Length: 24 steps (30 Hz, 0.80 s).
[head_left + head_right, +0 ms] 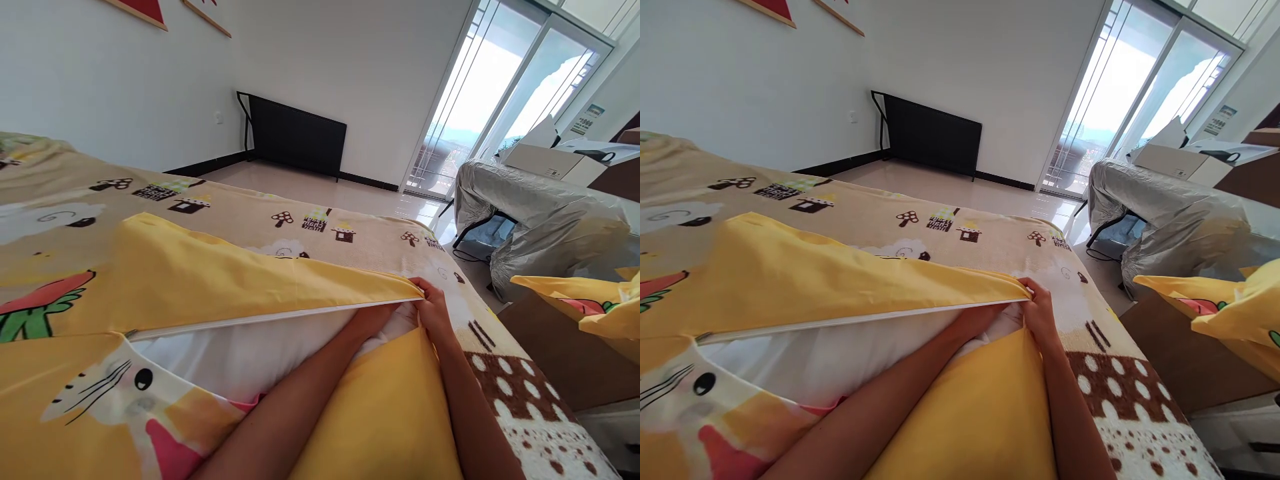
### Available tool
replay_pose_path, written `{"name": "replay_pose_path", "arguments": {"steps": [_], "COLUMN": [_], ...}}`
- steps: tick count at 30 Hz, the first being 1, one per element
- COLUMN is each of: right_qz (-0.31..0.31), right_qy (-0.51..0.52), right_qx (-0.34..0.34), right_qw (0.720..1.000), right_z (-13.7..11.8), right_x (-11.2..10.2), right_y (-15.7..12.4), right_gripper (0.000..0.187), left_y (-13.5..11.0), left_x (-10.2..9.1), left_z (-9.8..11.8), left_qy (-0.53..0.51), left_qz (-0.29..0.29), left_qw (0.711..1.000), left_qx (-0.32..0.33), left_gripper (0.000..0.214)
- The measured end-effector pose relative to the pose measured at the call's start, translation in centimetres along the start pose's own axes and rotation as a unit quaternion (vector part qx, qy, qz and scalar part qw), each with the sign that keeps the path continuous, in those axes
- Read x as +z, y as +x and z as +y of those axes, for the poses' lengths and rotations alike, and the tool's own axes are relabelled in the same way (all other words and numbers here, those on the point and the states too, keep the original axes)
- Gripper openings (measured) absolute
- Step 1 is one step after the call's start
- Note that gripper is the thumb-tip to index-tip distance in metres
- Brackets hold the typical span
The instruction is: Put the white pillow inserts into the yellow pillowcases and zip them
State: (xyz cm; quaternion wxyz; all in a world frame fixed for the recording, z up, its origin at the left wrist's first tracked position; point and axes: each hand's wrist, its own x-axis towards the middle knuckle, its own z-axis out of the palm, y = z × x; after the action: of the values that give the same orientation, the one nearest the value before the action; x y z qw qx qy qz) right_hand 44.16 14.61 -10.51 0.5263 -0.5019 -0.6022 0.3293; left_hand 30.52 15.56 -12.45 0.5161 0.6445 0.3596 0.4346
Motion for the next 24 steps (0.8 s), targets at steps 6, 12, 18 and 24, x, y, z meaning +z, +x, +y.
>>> {"name": "replay_pose_path", "arguments": {"steps": [6,12,18,24], "right_qz": [0.000,0.011,-0.006,-0.025], "right_qy": [0.020,0.024,0.074,0.063], "right_qx": [0.008,0.054,0.072,0.067], "right_qw": [1.000,0.998,0.995,0.995], "right_z": [0.0,0.0,0.1,-0.7], "right_x": [0.0,0.0,-0.2,0.0], "right_y": [0.0,0.0,0.0,-0.2], "right_gripper": [0.026,0.036,0.035,0.031], "left_y": [-0.4,0.3,0.5,0.8], "left_x": [0.3,0.7,1.1,1.2], "left_z": [0.3,0.2,-0.1,-0.4], "left_qy": [-0.006,-0.011,0.009,0.034], "left_qz": [0.022,0.070,0.066,0.081], "left_qw": [1.000,0.997,0.998,0.995], "left_qx": [-0.020,-0.016,-0.020,-0.045], "left_gripper": [0.042,0.031,0.030,0.032]}}
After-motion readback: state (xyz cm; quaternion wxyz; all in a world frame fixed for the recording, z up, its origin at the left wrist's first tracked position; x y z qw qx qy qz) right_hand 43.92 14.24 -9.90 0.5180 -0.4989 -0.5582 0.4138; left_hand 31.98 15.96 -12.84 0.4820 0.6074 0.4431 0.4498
